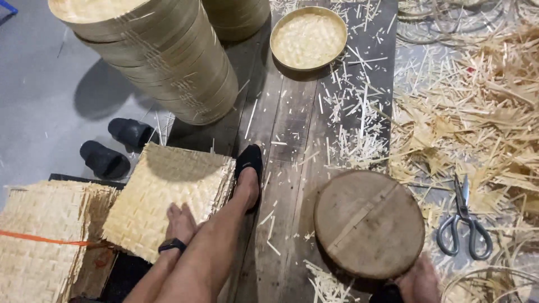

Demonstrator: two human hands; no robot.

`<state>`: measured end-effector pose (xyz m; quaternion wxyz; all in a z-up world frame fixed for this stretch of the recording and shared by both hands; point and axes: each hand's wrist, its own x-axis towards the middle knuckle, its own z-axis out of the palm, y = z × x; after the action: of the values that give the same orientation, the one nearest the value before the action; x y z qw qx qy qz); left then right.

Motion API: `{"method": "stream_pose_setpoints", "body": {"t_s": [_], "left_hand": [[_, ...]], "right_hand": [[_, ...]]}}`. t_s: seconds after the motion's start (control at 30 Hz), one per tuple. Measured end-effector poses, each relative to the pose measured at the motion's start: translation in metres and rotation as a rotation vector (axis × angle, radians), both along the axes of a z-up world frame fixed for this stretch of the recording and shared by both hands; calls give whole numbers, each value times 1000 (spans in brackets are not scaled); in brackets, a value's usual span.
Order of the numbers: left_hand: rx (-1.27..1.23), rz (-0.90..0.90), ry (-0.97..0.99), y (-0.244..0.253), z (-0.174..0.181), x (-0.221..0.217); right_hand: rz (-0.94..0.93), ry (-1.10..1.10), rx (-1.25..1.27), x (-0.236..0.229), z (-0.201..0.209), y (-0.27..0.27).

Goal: Trimming and assembling a round bamboo basket base using a circular wooden mold and scissors.

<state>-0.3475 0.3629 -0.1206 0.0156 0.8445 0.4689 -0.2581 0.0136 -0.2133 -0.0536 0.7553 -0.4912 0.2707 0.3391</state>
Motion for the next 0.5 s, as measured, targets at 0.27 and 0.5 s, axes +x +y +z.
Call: {"method": "stream_pose_setpoints", "body": {"t_s": [0.27,0.5], "left_hand": [[25,-83,-51,-19,99,33],[28,-15,-156,-56,169,43]], "right_hand": [[688,320,-154,-69,-48,34],[1004,-57,-157,-98,-222,-43]]}}
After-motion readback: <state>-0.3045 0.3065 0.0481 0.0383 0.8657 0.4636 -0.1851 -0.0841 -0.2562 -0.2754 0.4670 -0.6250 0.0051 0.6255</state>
